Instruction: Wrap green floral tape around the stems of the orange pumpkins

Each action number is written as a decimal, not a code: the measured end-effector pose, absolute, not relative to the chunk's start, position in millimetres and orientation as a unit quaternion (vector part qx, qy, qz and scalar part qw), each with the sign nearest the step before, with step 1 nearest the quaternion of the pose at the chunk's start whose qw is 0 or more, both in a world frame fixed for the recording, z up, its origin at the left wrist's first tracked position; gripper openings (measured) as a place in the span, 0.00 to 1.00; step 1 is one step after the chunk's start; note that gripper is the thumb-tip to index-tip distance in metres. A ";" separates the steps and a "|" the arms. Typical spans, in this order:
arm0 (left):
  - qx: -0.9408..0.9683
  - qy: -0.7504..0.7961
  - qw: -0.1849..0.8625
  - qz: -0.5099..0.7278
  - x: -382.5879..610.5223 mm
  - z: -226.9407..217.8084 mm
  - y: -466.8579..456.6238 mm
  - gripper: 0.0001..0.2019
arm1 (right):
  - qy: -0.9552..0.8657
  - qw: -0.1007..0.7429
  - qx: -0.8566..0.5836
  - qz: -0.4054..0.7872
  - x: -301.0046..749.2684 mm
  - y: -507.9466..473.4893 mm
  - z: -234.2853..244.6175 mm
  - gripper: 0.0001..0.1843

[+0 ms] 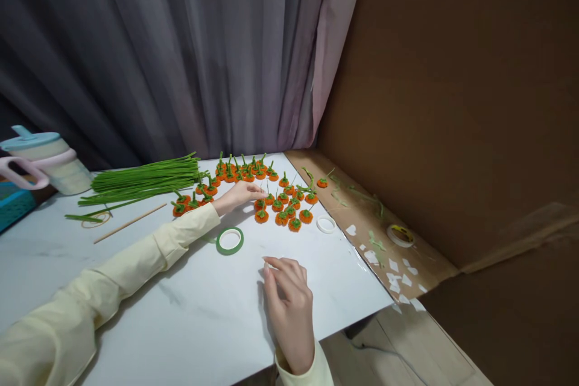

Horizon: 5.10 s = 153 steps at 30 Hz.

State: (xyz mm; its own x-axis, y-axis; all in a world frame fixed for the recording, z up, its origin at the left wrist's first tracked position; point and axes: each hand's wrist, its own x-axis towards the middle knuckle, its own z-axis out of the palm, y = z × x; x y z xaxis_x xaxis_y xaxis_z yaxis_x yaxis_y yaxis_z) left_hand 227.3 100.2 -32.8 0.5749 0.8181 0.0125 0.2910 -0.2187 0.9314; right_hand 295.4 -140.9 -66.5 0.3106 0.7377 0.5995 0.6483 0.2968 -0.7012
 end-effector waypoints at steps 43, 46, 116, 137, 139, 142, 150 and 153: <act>0.916 0.335 0.174 0.134 23.3 -21.3 29.2 0.19 | -0.844 0.232 -0.481 0.054 283.4 -125.1 -23.0 0.20; 0.929 0.267 0.213 0.142 40.0 -25.0 38.5 0.14 | -0.865 0.159 -0.476 0.021 275.9 -104.1 -10.3 0.19; 0.827 0.409 0.207 0.325 13.9 -76.0 100.6 0.20 | -0.549 0.338 -0.401 0.651 192.1 13.0 -61.3 0.17; 0.638 0.441 0.536 0.334 -6.4 -63.7 11.4 0.19 | -0.534 0.363 -0.354 0.676 197.1 13.4 -59.2 0.14; 0.664 0.432 0.506 0.340 -6.7 -62.1 12.2 0.18 | -0.545 0.352 -0.360 0.670 195.6 12.4 -57.9 0.15; 0.732 0.399 0.434 0.343 -7.6 -60.5 12.8 0.16 | -0.551 0.353 -0.371 0.659 193.1 11.2 -56.4 0.16; 0.818 0.330 0.338 0.328 -9.2 -58.7 10.4 0.17 | -0.572 0.345 -0.388 0.635 189.8 9.5 -57.1 0.16; 0.820 0.306 0.361 0.323 -8.8 -58.2 7.6 0.16 | -0.574 0.350 -0.380 0.636 190.2 10.0 -57.2 0.16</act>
State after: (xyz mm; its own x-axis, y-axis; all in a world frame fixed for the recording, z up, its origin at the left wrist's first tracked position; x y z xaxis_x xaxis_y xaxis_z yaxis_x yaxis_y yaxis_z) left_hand -8.8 7.6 -58.2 0.6044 0.7348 0.3078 0.2684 -0.5516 0.7898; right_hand 190.2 10.0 -57.2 -0.4674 0.8803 -0.0809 -0.0084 -0.0959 -0.9954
